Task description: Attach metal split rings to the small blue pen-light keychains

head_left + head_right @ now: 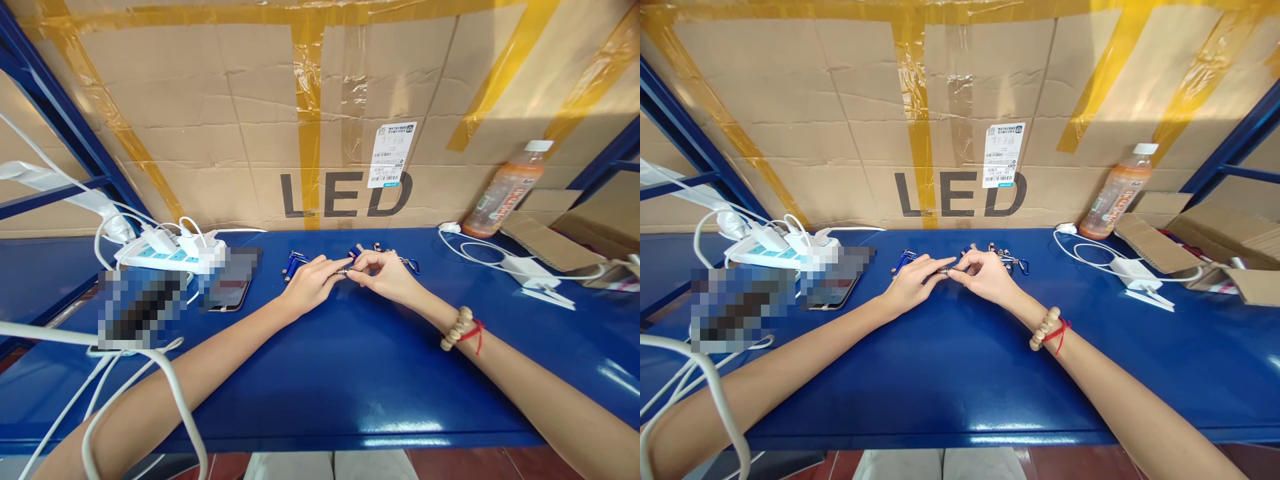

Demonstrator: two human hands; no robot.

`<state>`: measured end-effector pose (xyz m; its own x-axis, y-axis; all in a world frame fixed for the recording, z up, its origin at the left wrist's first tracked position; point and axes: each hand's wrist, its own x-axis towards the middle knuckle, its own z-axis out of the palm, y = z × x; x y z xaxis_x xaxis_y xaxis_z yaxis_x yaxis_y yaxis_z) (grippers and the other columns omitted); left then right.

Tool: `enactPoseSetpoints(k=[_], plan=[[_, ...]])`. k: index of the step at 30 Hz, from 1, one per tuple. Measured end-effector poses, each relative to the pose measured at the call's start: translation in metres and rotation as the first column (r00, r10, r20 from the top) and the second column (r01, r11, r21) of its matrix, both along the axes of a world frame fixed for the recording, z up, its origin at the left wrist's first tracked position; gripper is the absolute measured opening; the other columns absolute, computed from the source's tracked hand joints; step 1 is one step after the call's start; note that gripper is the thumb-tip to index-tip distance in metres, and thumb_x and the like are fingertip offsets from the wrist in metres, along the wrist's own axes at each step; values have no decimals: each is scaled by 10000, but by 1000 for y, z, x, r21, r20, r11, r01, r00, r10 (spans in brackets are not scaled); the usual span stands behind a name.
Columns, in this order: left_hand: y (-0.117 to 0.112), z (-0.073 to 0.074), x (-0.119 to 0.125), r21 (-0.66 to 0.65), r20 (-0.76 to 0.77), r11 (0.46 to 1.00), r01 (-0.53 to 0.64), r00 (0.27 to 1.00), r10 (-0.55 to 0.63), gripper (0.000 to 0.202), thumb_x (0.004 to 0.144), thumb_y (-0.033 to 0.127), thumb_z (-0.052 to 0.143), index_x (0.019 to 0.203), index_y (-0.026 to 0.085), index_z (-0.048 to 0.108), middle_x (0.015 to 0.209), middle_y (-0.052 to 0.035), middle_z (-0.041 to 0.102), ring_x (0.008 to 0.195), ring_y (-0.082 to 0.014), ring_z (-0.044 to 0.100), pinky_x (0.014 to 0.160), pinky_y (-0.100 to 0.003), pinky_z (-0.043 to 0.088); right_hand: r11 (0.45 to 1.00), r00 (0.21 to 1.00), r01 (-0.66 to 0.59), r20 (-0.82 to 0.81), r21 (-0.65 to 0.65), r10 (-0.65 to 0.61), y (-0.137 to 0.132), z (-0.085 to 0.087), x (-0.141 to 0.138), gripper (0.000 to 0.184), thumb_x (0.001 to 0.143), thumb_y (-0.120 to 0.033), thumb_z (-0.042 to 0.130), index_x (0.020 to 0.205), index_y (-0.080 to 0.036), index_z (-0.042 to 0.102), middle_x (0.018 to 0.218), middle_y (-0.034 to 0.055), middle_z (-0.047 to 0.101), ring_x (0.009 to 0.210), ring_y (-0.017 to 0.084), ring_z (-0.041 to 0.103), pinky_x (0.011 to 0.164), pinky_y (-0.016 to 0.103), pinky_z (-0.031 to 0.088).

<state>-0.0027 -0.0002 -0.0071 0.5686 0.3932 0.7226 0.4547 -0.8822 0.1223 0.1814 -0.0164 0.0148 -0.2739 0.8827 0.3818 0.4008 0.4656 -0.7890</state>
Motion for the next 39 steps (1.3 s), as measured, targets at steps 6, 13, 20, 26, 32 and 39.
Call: enactPoseSetpoints(k=[6, 13, 20, 26, 32, 39], plan=[[-5, 5, 2, -67, 16, 998, -6, 1000, 7, 240, 927, 250, 413, 1115, 179, 544, 929, -45, 671, 772, -138, 596, 740, -268, 510, 1000, 1000, 11, -8, -16, -11, -1, 6, 0, 347, 677, -500, 652, 619, -163, 597, 651, 13, 567, 479, 97, 501, 481, 261, 430], [-5, 6, 4, -123, 1, 992, -25, 1000, 26, 214, 917, 224, 432, 1080, 169, 559, 945, -47, 676, 812, -150, 603, 764, -274, 506, 980, 988, 95, 107, 173, -115, 3, -2, 7, 319, 726, -500, 625, 667, -188, 648, 706, 22, 609, 586, 118, 529, 552, 261, 429], [-6, 6, 5, -201, -46, 972, -123, 992, 117, 173, 915, 229, 430, 1023, 185, 558, 896, -28, 655, 810, -148, 602, 742, -257, 497, 948, 951, 210, 178, 238, -255, 2, 1, 9, 305, 721, -498, 628, 677, -198, 662, 765, 27, 646, 586, 121, 553, 582, 264, 430], [-5, 5, 5, -288, -64, 934, -211, 977, 201, 179, 916, 252, 416, 1056, 194, 512, 923, -34, 630, 849, -163, 609, 736, -269, 498, 795, 801, 521, 144, 312, -581, 7, 17, 26, 232, 810, -337, 499, 935, -220, 656, 846, 26, 683, 640, 147, 596, 568, 262, 400], [-8, 9, 5, -317, -76, 922, -221, 975, 207, 166, 907, 265, 436, 1054, 203, 481, 887, -26, 618, 807, -163, 614, 709, -268, 499, 739, 735, 540, 201, 402, -647, 13, 20, 41, 233, 796, -236, 464, 979, -220, 608, 852, 18, 677, 750, 166, 617, 607, 260, 398], [-8, 9, 5, -291, -63, 934, -210, 978, 200, 156, 908, 267, 432, 1044, 211, 484, 883, -24, 619, 803, -161, 616, 704, -262, 495, 783, 708, 477, 354, 400, -611, 17, 15, 49, 254, 724, -156, 493, 933, -220, 622, 879, 17, 673, 763, 163, 623, 567, 255, 392]])
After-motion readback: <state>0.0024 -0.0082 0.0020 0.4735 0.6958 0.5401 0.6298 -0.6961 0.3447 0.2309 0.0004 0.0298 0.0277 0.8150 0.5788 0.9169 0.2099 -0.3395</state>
